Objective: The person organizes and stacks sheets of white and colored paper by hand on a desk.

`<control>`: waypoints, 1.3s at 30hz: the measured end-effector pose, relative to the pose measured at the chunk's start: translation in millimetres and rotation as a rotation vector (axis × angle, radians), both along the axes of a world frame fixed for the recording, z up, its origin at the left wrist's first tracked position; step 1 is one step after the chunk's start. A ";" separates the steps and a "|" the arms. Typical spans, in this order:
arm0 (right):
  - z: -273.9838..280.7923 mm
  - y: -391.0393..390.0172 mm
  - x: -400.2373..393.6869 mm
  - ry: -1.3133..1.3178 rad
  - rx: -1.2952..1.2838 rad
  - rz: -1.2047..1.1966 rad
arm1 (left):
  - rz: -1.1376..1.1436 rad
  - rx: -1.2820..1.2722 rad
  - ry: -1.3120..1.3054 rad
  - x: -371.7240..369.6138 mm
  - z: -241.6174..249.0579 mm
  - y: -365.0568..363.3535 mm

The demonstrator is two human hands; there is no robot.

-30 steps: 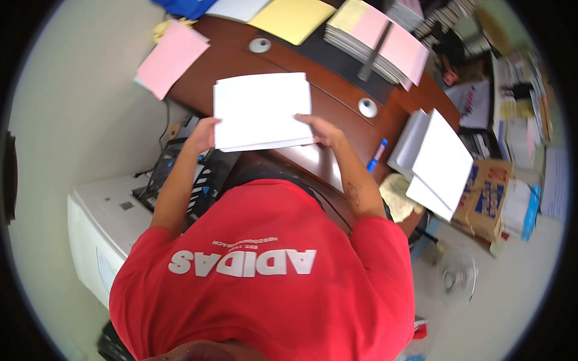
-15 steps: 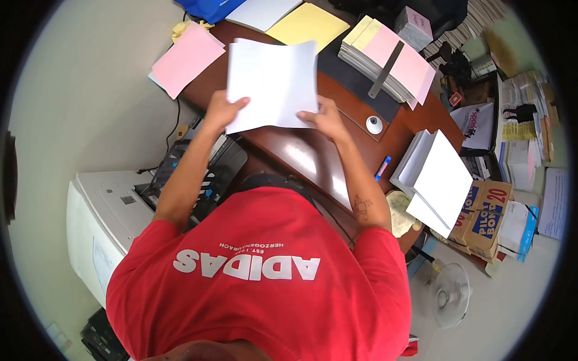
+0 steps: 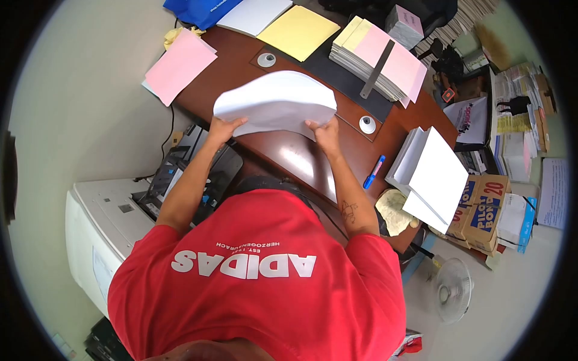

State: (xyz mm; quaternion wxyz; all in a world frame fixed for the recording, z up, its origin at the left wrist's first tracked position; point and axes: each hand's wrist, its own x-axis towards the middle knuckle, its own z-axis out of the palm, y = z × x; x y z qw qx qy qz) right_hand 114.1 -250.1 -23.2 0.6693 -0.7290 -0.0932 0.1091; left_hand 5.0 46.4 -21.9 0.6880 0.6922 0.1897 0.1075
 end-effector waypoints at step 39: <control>-28.0 36.1 24.1 0.735 -0.163 0.193 | -0.132 0.068 0.371 35.6 -18.5 43.6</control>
